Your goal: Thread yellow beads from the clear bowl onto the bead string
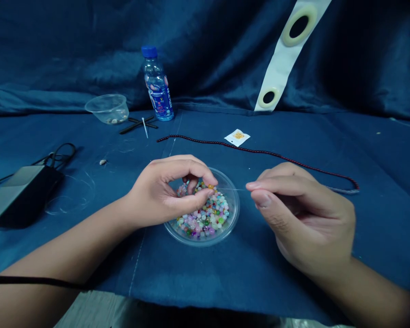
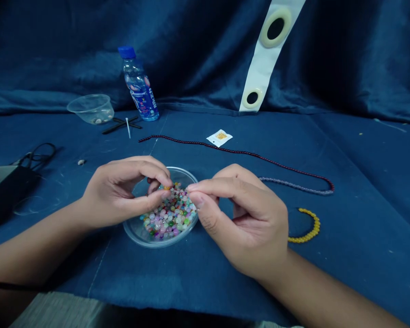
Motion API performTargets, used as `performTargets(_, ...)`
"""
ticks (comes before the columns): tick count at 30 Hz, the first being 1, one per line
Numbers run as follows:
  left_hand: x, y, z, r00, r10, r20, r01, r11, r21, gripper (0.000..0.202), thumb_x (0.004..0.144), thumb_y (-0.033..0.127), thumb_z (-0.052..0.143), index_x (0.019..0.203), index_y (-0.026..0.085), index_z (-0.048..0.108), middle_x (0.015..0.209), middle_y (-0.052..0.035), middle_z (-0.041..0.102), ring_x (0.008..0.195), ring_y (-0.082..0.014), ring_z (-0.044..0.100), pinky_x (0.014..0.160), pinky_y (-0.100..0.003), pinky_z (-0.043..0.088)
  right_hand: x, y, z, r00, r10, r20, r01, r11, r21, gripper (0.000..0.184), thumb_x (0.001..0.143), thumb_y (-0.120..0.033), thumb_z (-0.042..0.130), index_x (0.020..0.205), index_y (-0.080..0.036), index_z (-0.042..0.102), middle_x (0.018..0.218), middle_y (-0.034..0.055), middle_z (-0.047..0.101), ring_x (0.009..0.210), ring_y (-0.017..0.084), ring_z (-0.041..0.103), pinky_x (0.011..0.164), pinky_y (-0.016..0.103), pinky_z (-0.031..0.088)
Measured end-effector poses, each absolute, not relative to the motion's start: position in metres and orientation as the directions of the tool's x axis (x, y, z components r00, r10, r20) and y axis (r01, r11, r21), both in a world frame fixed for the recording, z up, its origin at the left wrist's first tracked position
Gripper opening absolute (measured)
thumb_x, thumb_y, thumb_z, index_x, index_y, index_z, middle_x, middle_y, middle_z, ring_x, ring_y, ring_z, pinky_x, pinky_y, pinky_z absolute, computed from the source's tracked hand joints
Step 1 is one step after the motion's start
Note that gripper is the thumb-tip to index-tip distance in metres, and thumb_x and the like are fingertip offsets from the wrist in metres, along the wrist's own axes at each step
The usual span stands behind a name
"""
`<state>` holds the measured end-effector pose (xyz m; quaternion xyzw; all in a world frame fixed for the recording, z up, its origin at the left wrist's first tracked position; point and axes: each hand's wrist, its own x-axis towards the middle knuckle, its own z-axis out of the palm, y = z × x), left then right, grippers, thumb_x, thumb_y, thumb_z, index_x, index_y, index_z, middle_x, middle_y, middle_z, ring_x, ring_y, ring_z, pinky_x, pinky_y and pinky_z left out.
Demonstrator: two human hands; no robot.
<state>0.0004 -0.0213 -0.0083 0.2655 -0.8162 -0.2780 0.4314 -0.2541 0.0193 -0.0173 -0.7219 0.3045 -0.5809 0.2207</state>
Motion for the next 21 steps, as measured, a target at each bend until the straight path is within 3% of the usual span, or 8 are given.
performTargets(21, -0.0006, -0.0220, -0.0051, -0.476, -0.660, 0.581, -0.172, 0.718, 0.675, 0.015, 0.091, 0.012, 0.090, 0.104, 0.019, 0.085, 0.098, -0.0053, 0.084, 0.072, -0.0105, 0.067, 0.065, -0.023, 0.058, -0.2541, 0.0174, -0.0183, 0.126, -0.716, 0.687, -0.189, -0.697, -0.691, 0.021, 0.104, -0.017, 0.082, 0.115, -0.033, 0.087, 0.092, 0.0020, 0.081, 0.082, 0.021, 0.069, 0.066, 0.038, 0.054)
